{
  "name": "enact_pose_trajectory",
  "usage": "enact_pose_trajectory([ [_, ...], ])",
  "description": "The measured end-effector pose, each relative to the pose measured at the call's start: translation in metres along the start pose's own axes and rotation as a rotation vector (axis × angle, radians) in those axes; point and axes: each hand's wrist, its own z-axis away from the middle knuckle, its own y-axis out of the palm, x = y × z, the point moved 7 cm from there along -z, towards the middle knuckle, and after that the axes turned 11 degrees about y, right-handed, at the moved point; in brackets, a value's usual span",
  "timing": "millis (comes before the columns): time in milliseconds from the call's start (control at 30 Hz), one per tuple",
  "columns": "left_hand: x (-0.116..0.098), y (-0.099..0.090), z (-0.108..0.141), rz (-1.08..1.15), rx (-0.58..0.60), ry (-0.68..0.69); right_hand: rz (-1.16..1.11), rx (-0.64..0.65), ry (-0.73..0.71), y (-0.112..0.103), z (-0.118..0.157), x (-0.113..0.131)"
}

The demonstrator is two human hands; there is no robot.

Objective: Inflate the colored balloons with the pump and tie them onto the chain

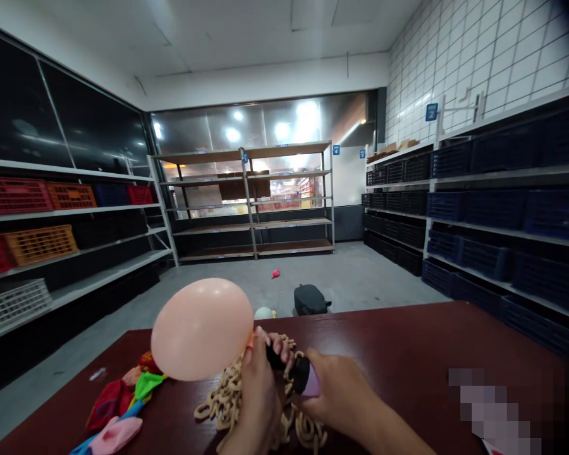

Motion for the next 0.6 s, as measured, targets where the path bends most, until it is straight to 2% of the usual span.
enact_pose_trajectory([
  [200, -0.050, -0.027, -0.044, 0.023, -0.043, 0.098, -0.021, 0.042, -0.029, -0.004, 0.001, 0.000],
  [300, -0.064, -0.039, -0.054, 0.037, -0.102, 0.124, -0.035, 0.046, -0.032, -0.005, 0.000, -0.002],
  [433, -0.058, -0.039, -0.048, 0.022, -0.162, 0.114, -0.004, 0.021, -0.027, -0.005, -0.004, -0.012],
  [600, -0.020, -0.030, -0.024, -0.010, -0.161, 0.035, 0.046, 0.065, -0.020, 0.014, -0.013, -0.022],
])
